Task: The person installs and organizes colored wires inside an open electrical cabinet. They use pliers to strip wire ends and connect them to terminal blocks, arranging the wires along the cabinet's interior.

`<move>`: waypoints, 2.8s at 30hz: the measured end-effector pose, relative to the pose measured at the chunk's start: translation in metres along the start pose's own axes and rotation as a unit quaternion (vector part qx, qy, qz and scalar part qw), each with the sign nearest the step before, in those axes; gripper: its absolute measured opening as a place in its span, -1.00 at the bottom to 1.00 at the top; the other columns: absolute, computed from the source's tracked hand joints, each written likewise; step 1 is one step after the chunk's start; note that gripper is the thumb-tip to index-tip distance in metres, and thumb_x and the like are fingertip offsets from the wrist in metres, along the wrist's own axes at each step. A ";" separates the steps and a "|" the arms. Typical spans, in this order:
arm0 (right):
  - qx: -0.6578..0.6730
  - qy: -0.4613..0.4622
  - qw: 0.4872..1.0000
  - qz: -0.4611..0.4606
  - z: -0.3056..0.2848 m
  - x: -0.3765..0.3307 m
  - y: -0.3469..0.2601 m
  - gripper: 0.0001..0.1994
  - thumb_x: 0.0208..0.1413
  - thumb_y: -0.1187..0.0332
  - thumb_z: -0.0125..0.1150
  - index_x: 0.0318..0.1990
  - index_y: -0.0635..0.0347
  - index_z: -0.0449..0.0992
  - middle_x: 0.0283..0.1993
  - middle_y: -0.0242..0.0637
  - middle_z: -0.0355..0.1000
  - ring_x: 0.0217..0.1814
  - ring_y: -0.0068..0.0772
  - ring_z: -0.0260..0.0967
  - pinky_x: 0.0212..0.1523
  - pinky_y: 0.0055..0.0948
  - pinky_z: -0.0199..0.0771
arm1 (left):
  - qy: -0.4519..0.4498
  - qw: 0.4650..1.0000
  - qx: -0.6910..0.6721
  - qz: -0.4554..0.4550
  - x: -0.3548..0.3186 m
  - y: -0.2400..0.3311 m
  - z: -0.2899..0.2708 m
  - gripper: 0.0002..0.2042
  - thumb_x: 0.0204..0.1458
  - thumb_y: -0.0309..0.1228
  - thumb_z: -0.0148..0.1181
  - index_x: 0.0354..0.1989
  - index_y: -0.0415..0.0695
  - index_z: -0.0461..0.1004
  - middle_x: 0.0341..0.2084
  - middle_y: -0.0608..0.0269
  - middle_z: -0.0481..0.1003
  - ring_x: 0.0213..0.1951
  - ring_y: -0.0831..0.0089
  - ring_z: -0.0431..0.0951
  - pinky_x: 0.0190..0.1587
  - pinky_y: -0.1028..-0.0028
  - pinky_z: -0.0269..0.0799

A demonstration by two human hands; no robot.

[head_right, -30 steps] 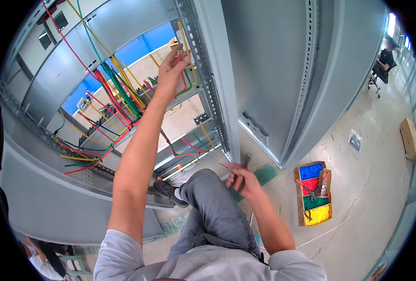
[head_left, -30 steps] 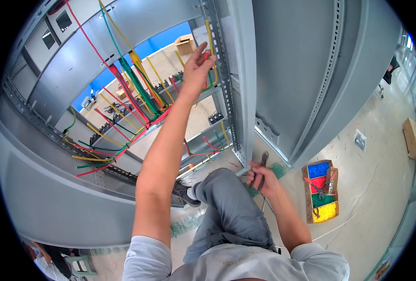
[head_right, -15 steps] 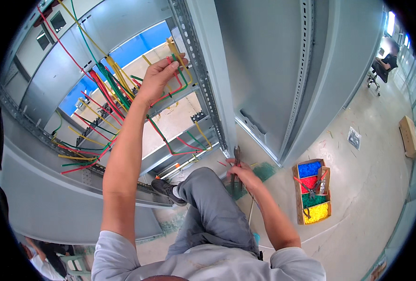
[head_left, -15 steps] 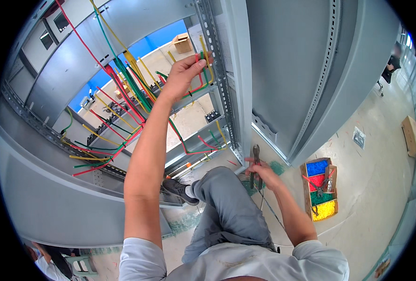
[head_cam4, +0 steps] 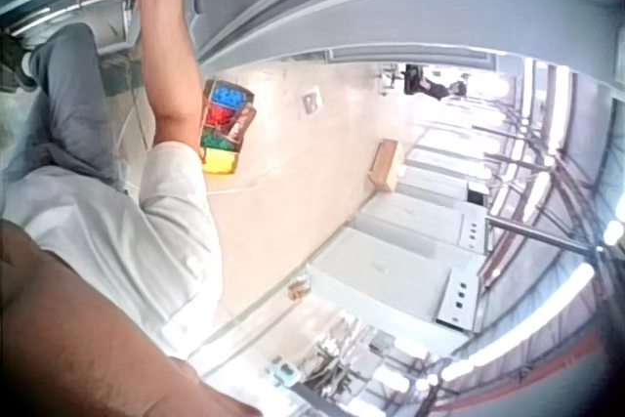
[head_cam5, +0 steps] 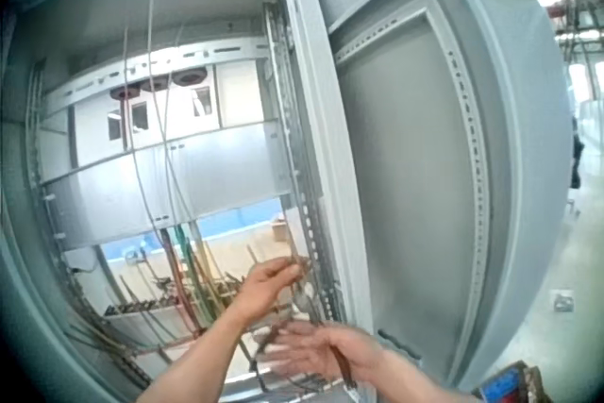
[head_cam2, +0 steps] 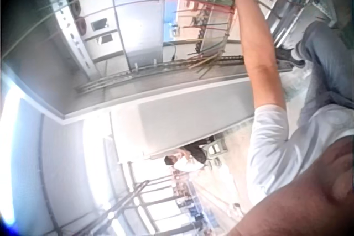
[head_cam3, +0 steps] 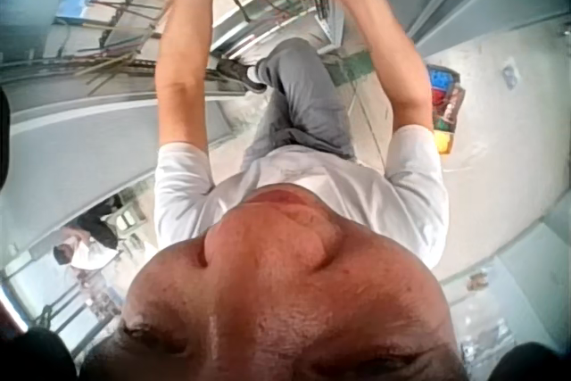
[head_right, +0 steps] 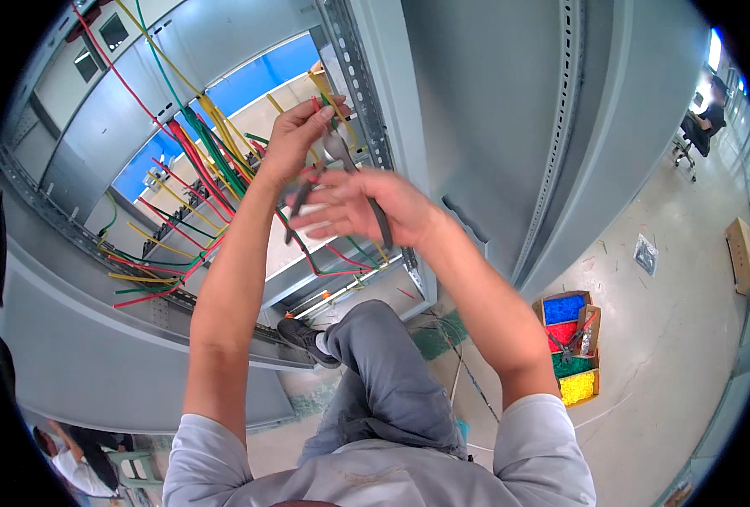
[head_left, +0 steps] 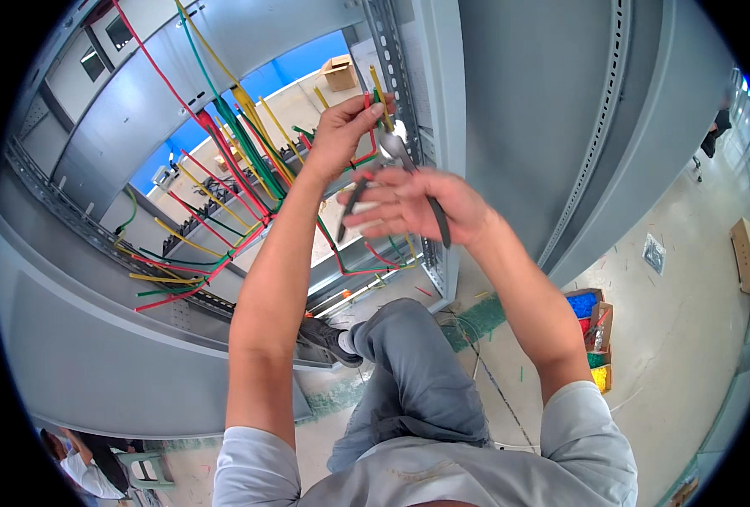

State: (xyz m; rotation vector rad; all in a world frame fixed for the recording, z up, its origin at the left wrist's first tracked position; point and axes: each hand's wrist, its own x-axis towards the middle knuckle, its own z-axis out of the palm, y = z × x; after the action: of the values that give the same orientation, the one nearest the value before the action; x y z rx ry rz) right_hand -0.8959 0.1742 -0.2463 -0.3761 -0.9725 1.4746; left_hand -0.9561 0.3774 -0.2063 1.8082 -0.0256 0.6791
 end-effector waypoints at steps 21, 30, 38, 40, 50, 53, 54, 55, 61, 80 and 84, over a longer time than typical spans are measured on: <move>0.082 0.058 0.991 -0.085 0.007 0.048 -0.001 -0.47 0.36 0.08 -0.10 0.26 0.35 0.35 0.28 0.04 0.36 0.41 0.03 0.23 0.38 0.29 0.14 | -0.039 0.984 -0.163 -0.053 -0.012 -0.012 -0.014 -0.67 0.23 -0.40 0.22 0.12 -0.27 0.50 -0.17 0.32 0.60 -0.19 0.51 0.62 -0.15 0.52 0.61; 0.158 -0.046 0.964 -0.211 0.010 0.072 0.012 -0.68 0.36 0.09 -0.06 -0.09 0.14 0.47 -0.16 -0.22 0.40 -0.03 -0.17 0.35 0.10 0.14 0.38 | 0.029 0.984 -0.165 -0.063 -0.005 -0.012 0.002 -0.72 0.31 -0.34 0.07 0.06 -0.21 0.56 -0.25 0.44 0.55 -0.42 0.65 0.47 -0.44 0.61 0.39; -0.128 0.051 0.946 -0.294 0.068 -0.018 0.024 -0.66 0.34 0.03 0.10 -0.33 0.08 0.29 -0.53 -0.41 0.12 -0.56 -0.52 0.06 -0.47 -0.39 0.17 | 0.104 0.994 -0.026 -0.012 0.010 -0.016 -0.008 -0.66 0.23 -0.24 0.28 0.07 -0.21 0.58 -0.19 0.44 0.59 -0.22 0.66 0.43 -0.10 0.56 0.35; -0.196 0.201 0.930 -0.237 0.026 -0.087 0.068 -0.69 0.27 0.09 0.24 -0.27 0.09 0.30 -0.51 -0.38 0.19 -0.53 -0.52 0.15 -0.46 -0.39 0.20 | 0.100 0.995 0.015 -0.024 0.012 -0.013 -0.010 -0.66 0.25 -0.23 0.25 0.07 -0.20 0.58 -0.17 0.42 0.61 -0.18 0.64 0.48 -0.04 0.52 0.38; 0.008 0.680 0.725 0.106 -0.021 -0.405 0.420 -0.75 0.22 0.26 0.27 -0.42 0.05 0.32 -0.65 -0.44 0.24 -0.69 -0.46 0.18 -0.63 -0.38 0.23 | 0.163 0.981 0.016 -0.106 0.023 0.006 -0.019 -0.66 0.34 -0.23 0.10 0.20 -0.10 0.46 -0.08 0.33 0.61 0.04 0.47 0.57 0.07 0.33 0.45; 0.008 0.682 0.722 0.118 -0.014 -0.413 0.424 -0.76 0.20 0.26 0.30 -0.38 0.05 0.34 -0.64 -0.45 0.23 -0.69 -0.47 0.16 -0.62 -0.38 0.24 | 0.219 0.967 0.021 -0.128 0.040 0.004 -0.022 -0.73 0.31 -0.25 0.16 0.07 -0.10 0.50 -0.13 0.31 0.62 -0.04 0.45 0.61 -0.01 0.28 0.49; 0.005 0.682 0.723 0.106 -0.020 -0.412 0.423 -0.77 0.20 0.26 0.30 -0.37 0.06 0.34 -0.63 -0.45 0.23 -0.69 -0.47 0.16 -0.62 -0.38 0.24 | 0.236 0.962 0.023 -0.137 0.048 0.000 -0.021 -0.74 0.30 -0.25 0.17 0.05 -0.10 0.50 -0.14 0.30 0.62 -0.06 0.45 0.62 -0.03 0.27 0.50; 0.000 0.679 0.727 0.098 -0.031 -0.409 0.422 -0.77 0.20 0.26 0.30 -0.36 0.06 0.34 -0.63 -0.45 0.23 -0.68 -0.47 0.16 -0.61 -0.38 0.24 | 0.235 0.962 0.016 -0.141 0.052 -0.005 -0.025 -0.75 0.29 -0.26 0.19 0.03 -0.11 0.51 -0.16 0.30 0.63 -0.08 0.44 0.63 -0.05 0.27 0.50; 0.007 0.644 0.764 0.036 -0.051 -0.374 0.372 -0.79 0.22 0.27 0.26 -0.28 0.10 0.34 -0.58 -0.44 0.25 -0.62 -0.47 0.21 -0.56 -0.38 0.27 | 0.227 0.967 -0.014 -0.113 0.051 -0.010 -0.025 -0.74 0.20 -0.29 0.31 -0.01 -0.11 0.53 -0.23 0.29 0.62 -0.10 0.45 0.63 -0.14 0.32 0.54; -0.122 0.681 0.722 0.019 -0.010 -0.386 0.370 -0.83 0.18 0.29 0.23 -0.28 0.21 0.50 -0.42 -0.52 0.35 -0.38 -0.61 0.24 -0.31 -0.52 0.28 | 0.135 0.966 0.191 0.110 -0.150 -0.031 0.095 -0.38 0.17 -0.24 0.29 0.33 -0.31 0.31 0.17 -0.08 0.49 0.20 0.26 0.50 0.22 0.34 0.40; -0.128 0.674 0.727 -0.022 0.000 -0.369 0.392 -0.80 0.16 0.31 0.25 -0.20 0.28 0.55 -0.39 -0.47 0.42 -0.37 -0.58 0.29 -0.31 -0.50 0.31 | 0.094 0.989 0.057 -0.096 -0.309 -0.058 0.092 -0.60 0.24 -0.34 0.23 0.16 -0.34 0.47 -0.08 0.09 0.62 -0.03 0.41 0.60 0.02 0.42 0.50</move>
State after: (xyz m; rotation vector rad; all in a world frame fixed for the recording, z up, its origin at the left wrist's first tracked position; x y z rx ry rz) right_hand -1.0864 -0.1211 -0.6545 -1.3686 0.0532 0.6338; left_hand -1.1535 0.2200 -0.4156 1.8199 0.3156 0.7207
